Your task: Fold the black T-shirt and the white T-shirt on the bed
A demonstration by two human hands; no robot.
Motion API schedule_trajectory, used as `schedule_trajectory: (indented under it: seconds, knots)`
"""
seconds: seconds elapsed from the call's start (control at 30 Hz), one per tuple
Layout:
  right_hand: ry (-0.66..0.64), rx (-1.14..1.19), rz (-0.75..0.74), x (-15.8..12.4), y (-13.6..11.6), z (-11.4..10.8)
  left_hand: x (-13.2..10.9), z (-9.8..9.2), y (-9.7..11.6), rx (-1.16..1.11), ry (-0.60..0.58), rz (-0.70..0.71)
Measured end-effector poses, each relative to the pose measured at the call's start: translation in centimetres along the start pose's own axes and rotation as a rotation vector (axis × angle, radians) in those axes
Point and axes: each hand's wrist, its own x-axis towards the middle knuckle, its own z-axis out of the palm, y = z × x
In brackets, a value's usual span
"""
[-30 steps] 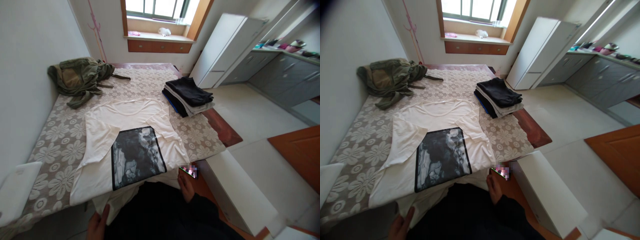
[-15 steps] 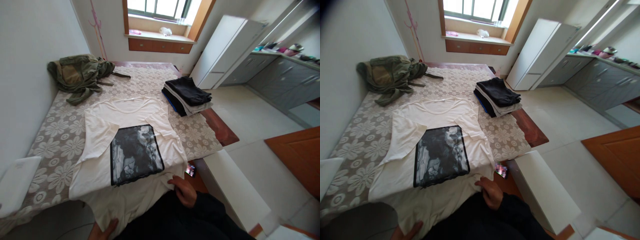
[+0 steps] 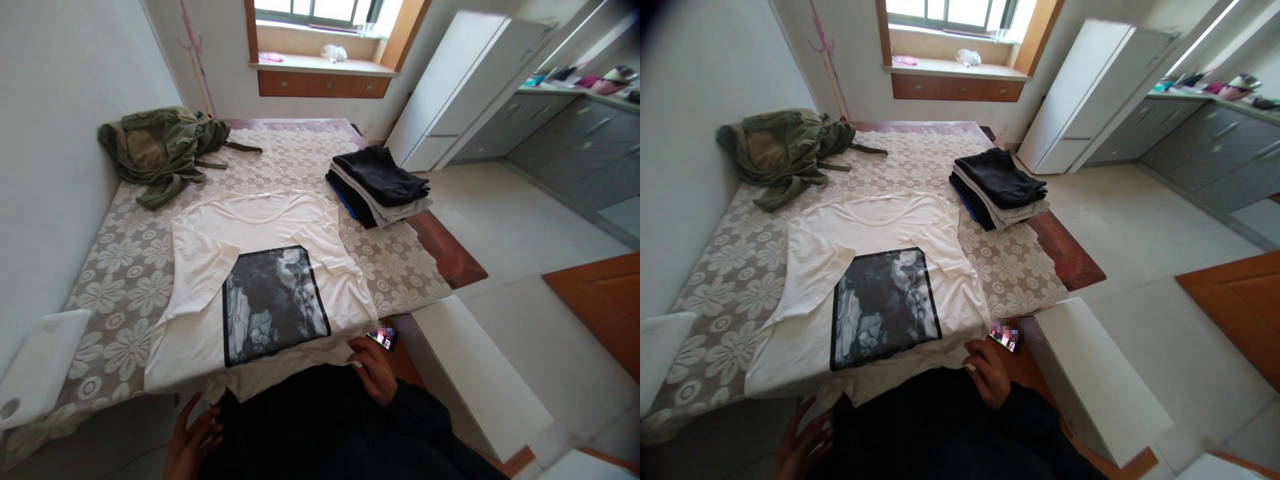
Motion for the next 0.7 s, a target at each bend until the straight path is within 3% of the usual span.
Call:
schedule_trajectory:
  seconds: [0.1, 0.23, 0.3, 0.37, 0.43, 0.57, 0.7]
  knots:
    - [-0.056, 0.033, -0.078, 0.5, -0.9, -0.1, 1.8, 0.2, -1.0, 0.150, 0.038, 0.253]
    - [-0.109, 0.056, -0.198, 1.1, -1.0, 0.3, 4.9, -0.5, -1.1, 0.580, -0.020, 0.780]
    - [-0.065, 0.030, -0.210, 1.1, -0.4, 0.3, 6.0, -0.7, -0.8, 0.855, -0.046, 0.945]
    - [-0.012, 0.007, -0.145, 1.0, 0.5, 0.0, 6.5, -0.8, -0.2, 1.085, -0.037, 0.979]
    - [0.055, -0.005, -0.045, 0.8, 1.5, -0.6, 6.6, -0.8, 0.5, 1.203, -0.030, 0.927]
    - [0.163, 0.026, 0.101, 0.4, 2.9, -1.7, 6.2, -1.0, 1.9, 1.248, -0.089, 0.814]
    - [0.226, 0.101, 0.286, 0.3, 3.4, -2.3, 5.7, -2.0, 2.0, 1.147, -0.138, 0.957]
